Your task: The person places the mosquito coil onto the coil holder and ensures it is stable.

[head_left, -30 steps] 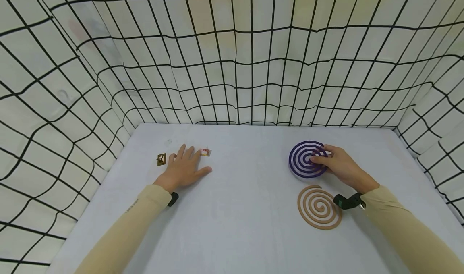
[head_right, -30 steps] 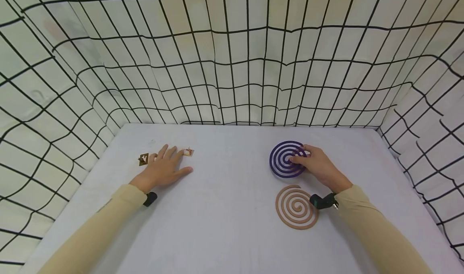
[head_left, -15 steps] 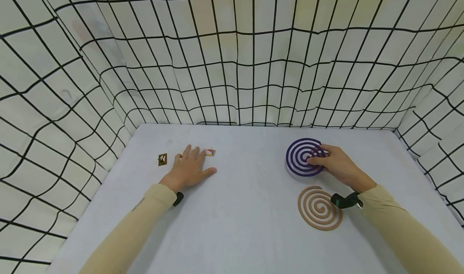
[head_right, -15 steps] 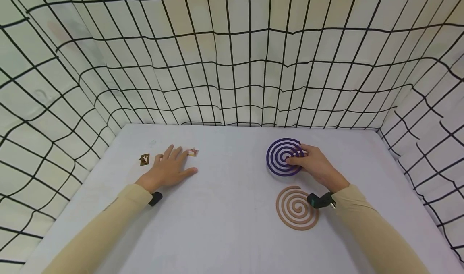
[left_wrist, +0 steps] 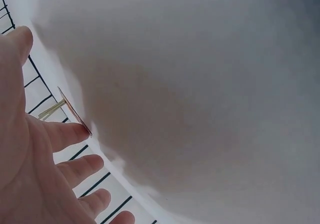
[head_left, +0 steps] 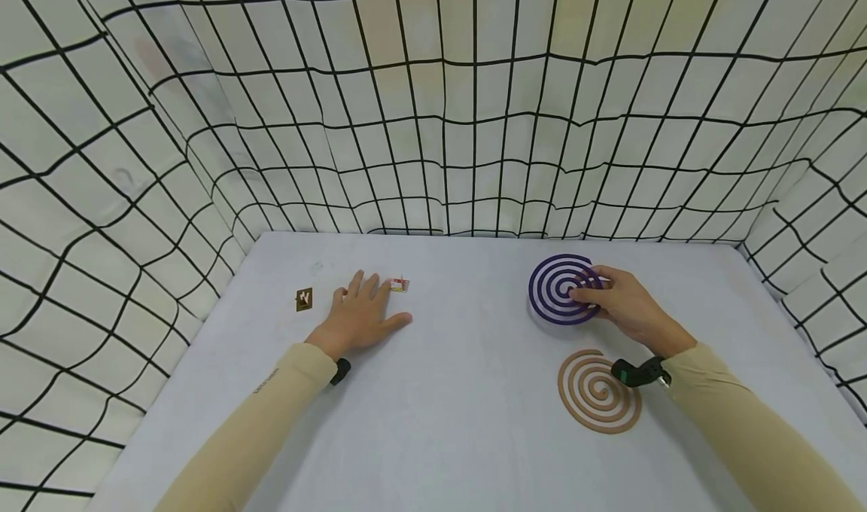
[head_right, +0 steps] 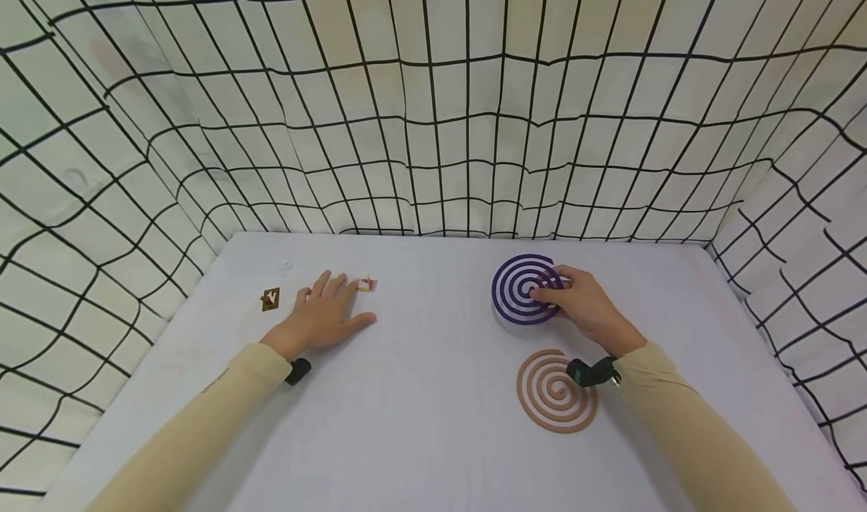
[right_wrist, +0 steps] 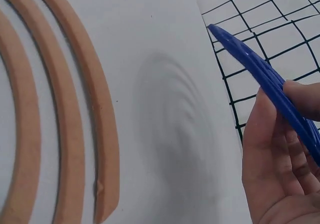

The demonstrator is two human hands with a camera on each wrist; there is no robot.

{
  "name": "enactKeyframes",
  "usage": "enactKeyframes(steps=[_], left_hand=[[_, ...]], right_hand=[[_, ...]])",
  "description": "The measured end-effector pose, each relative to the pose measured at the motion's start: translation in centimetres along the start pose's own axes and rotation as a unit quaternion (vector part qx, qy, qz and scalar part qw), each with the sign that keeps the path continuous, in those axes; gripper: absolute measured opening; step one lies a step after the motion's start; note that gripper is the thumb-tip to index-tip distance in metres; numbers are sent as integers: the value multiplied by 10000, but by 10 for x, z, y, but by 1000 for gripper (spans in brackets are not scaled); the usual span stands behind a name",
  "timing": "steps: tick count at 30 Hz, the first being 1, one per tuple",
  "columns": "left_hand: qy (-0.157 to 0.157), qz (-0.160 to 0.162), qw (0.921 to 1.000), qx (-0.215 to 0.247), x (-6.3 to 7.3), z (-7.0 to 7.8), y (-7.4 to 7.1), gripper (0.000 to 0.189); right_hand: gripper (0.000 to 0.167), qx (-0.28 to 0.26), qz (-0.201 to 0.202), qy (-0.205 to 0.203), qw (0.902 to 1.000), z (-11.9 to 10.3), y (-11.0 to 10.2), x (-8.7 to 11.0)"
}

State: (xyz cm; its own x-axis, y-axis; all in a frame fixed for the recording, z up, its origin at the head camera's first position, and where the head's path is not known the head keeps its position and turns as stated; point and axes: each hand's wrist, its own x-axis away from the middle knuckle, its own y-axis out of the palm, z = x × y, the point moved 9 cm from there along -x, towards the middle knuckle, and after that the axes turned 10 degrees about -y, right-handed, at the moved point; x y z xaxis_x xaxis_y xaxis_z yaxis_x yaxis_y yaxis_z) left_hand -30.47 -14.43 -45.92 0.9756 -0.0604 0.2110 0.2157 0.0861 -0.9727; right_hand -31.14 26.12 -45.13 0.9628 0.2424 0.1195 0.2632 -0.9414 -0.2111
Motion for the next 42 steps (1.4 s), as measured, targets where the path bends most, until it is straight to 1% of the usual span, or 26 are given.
enactKeyframes(steps=[3,5,10,15,20,30,36,42], left_hand=[[-1,-30,10000,23,0,2,1,89],[6,-32,10000,32,1,4,0,90],[62,-4,10000,60,1,11,-2,90],[45,-58,9999,105,1,16,-1,91],[94,-35,9999,91,-2,22,3,91],[59,-66,9999,67,-3,29,2,93],[56,-154,9999,48,-3,35,4,94],[74,-192,9998,-3,-2,42,4,94]], right_hand=[[83,-30,-23,-10,10000,-1,2,-2],[81,-89,-31,-13,10000,-2,3,-4],[75,-130,19,-18,9999,-4,6,-9],[68,-230,51,-97,9997,-7,10,-12],[60,-312,106,-146,9994,-10,11,-12],[62,-585,136,-214,9980,-15,22,-17],[64,-671,134,-195,9975,-17,30,-22],[61,-823,191,-178,9963,-18,37,-26]])
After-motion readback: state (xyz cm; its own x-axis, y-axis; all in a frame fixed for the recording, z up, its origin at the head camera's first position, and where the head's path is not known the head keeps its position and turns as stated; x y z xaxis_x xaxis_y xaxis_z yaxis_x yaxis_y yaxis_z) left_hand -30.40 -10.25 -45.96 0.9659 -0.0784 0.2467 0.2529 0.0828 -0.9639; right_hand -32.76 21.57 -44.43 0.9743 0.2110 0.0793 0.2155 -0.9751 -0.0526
